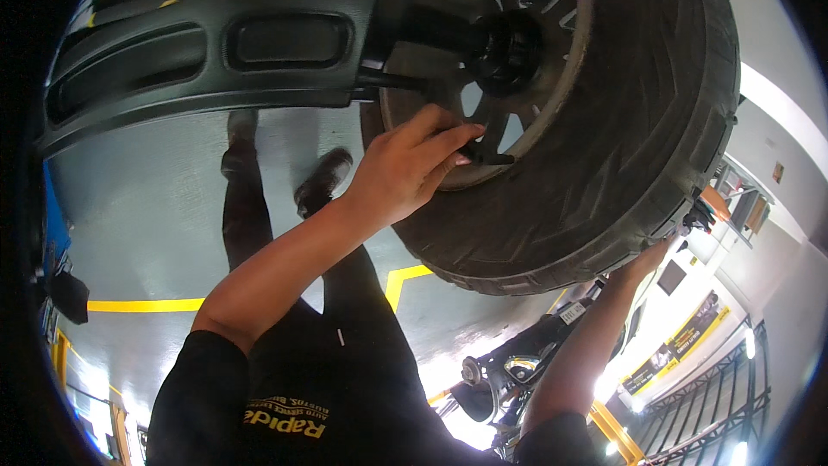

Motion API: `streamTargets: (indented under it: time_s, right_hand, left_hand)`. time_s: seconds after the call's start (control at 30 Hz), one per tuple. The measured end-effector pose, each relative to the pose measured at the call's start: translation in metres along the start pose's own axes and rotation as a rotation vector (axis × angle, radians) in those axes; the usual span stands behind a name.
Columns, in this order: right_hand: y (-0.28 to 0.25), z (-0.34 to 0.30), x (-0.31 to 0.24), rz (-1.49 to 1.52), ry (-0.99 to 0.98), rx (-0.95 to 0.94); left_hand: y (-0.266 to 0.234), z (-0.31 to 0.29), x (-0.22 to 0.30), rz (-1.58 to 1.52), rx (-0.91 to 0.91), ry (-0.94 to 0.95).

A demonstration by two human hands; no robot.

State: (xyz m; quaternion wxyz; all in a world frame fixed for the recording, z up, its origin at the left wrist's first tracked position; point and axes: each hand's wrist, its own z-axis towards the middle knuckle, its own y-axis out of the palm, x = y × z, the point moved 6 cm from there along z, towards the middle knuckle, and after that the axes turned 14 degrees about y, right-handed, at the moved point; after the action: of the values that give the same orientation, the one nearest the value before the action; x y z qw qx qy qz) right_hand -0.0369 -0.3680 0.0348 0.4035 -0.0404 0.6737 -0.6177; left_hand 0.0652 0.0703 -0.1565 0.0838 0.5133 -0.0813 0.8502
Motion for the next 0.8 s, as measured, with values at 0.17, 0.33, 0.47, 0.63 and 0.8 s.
streamTargets:
  time_s: [0.17,0.33,0.47,0.63,0.8]
  right_hand:
    - [0.001,0.002,0.005,-0.033,-0.006,0.005]
    - [0.007,-0.003,0.007,-0.064,-0.023,0.012]
    - [0.004,-0.008,0.015,-0.103,-0.052,0.018]
    - [-0.010,-0.013,0.039,-0.167,-0.067,0.040]
    - [0.021,-0.023,0.006,-0.436,-0.239,-0.028]
  left_hand:
    - [0.007,0.000,0.000,0.007,-0.021,-0.008]
    - [0.007,0.001,-0.002,0.040,-0.035,-0.012]
    - [0.008,-0.001,-0.002,0.062,-0.053,-0.007]
    - [0.007,-0.003,-0.001,0.084,-0.121,0.065]
    - [-0.002,0.012,0.005,0.114,-0.132,0.029]
